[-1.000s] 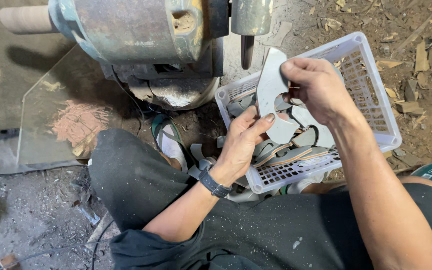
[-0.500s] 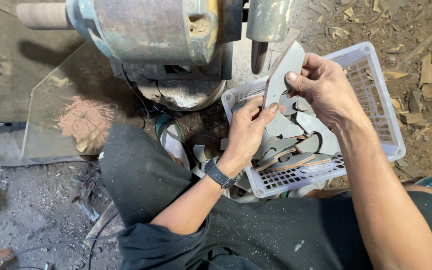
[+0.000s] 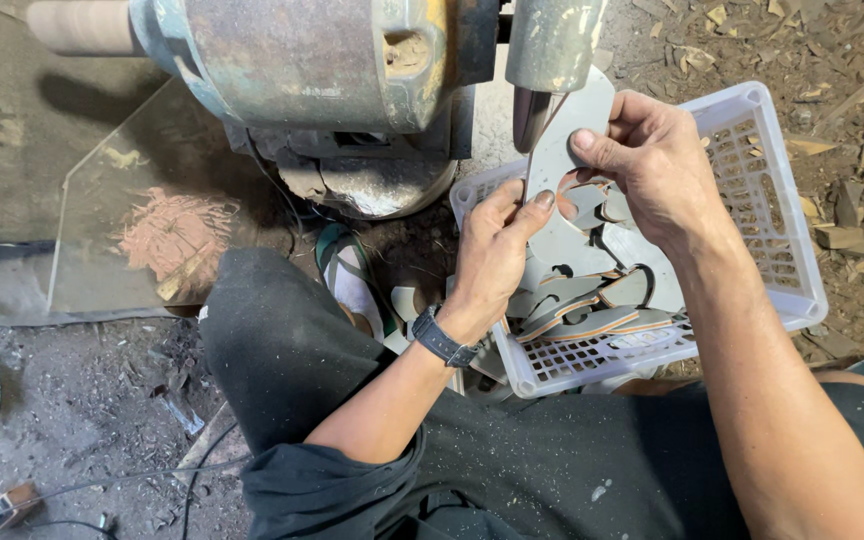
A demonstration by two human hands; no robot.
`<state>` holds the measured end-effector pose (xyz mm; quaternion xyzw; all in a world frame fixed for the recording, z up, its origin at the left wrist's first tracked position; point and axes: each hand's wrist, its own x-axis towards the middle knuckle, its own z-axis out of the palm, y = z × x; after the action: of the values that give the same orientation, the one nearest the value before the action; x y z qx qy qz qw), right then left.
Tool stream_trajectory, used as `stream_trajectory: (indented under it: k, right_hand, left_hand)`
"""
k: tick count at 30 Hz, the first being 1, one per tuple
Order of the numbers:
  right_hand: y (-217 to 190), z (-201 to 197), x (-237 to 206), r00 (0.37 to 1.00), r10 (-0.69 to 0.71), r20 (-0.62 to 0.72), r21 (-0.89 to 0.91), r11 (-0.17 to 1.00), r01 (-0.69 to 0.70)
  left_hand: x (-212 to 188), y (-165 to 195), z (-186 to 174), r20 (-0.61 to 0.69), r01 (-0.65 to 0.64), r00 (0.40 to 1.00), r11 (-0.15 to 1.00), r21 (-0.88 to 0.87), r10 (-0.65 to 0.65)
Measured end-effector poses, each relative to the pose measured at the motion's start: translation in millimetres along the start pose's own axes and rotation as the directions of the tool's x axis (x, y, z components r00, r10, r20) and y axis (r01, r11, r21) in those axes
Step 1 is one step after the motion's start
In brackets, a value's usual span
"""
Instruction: The person sits on the ground and repeatedly smooths the edges of small gray plastic pieces with orange trim against a rotating grinding wheel. They pick each piece from a white basket, press it against the wheel, and return it to the basket.
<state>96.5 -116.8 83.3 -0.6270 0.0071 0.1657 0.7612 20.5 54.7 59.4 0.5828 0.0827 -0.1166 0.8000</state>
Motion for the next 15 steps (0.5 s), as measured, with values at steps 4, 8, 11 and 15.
stream_trajectory:
  k: [4, 8, 11, 15]
  right_hand:
    - [-0.7, 0.0, 1.2, 1.0, -0.002, 0.001, 0.028, 1.0, 0.002]
    - [1.2, 1.3, 2.4, 1.0, -0.015, 0.009, 0.042, 0.999, 0.014]
    - [2.7, 0.5, 3.2, 1.0, -0.022, 0.011, 0.051, 0.998, 0.021]
    - [4.7, 0.3, 3.8, 0.999, -0.031, 0.005, 0.04, 0.999, 0.031]
  left_hand:
    - [2.5, 3.7, 0.9, -0.003, -0.018, 1.0, 0.999, 0.035, 0.018]
    - [1.5, 5.1, 0.9, -0.011, -0.008, 1.0, 0.999, 0.033, 0.009]
    - [1.7, 5.7, 1.1, -0.017, -0.004, 1.0, 0.999, 0.05, 0.005]
    - [2.0, 5.9, 0.3, -0.013, -0.004, 1.0, 1.0, 0.01, 0.005]
